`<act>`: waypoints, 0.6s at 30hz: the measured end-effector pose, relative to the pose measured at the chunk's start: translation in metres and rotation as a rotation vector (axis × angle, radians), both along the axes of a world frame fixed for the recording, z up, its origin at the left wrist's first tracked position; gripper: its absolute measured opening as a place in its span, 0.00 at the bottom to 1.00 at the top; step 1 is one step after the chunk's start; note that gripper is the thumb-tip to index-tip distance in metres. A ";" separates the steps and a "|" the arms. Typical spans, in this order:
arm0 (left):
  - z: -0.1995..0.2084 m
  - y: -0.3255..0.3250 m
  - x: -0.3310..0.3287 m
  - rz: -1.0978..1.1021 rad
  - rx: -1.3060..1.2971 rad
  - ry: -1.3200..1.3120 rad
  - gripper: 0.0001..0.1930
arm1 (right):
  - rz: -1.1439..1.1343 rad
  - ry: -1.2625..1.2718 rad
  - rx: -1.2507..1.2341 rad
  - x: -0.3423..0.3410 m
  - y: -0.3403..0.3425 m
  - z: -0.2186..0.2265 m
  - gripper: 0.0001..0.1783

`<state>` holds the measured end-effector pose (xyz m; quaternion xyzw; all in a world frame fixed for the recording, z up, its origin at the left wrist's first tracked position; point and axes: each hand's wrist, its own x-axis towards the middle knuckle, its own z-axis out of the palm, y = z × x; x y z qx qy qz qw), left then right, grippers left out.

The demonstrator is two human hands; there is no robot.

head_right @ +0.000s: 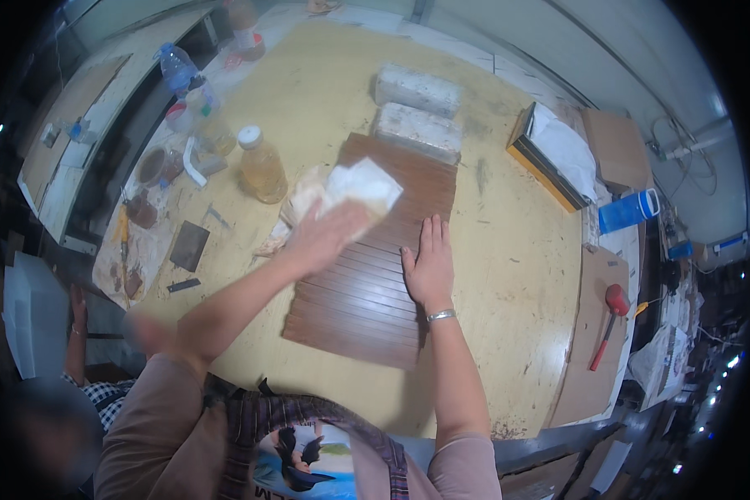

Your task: The person cleans a grooved wood panel by pouring liquid from a bottle onto a cloth and wiping the wooden surface repeatedly.

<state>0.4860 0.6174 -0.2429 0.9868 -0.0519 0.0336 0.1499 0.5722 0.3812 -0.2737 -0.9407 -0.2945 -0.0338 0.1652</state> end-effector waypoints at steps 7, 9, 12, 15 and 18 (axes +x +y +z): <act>-0.018 -0.020 0.005 -0.114 0.023 -0.045 0.25 | 0.008 0.014 -0.024 0.000 0.002 0.000 0.37; -0.026 -0.017 0.008 -0.077 0.019 -0.277 0.23 | 0.004 0.016 -0.021 -0.001 0.002 0.001 0.37; 0.005 -0.005 0.028 0.110 0.033 -0.171 0.23 | 0.020 -0.004 -0.018 0.004 0.003 0.001 0.39; -0.027 -0.017 0.016 -0.041 -0.021 -0.122 0.25 | 0.025 -0.016 -0.022 0.002 0.003 -0.003 0.39; -0.015 -0.001 0.022 0.034 0.025 -0.090 0.25 | 0.021 -0.017 -0.041 0.003 0.001 -0.001 0.39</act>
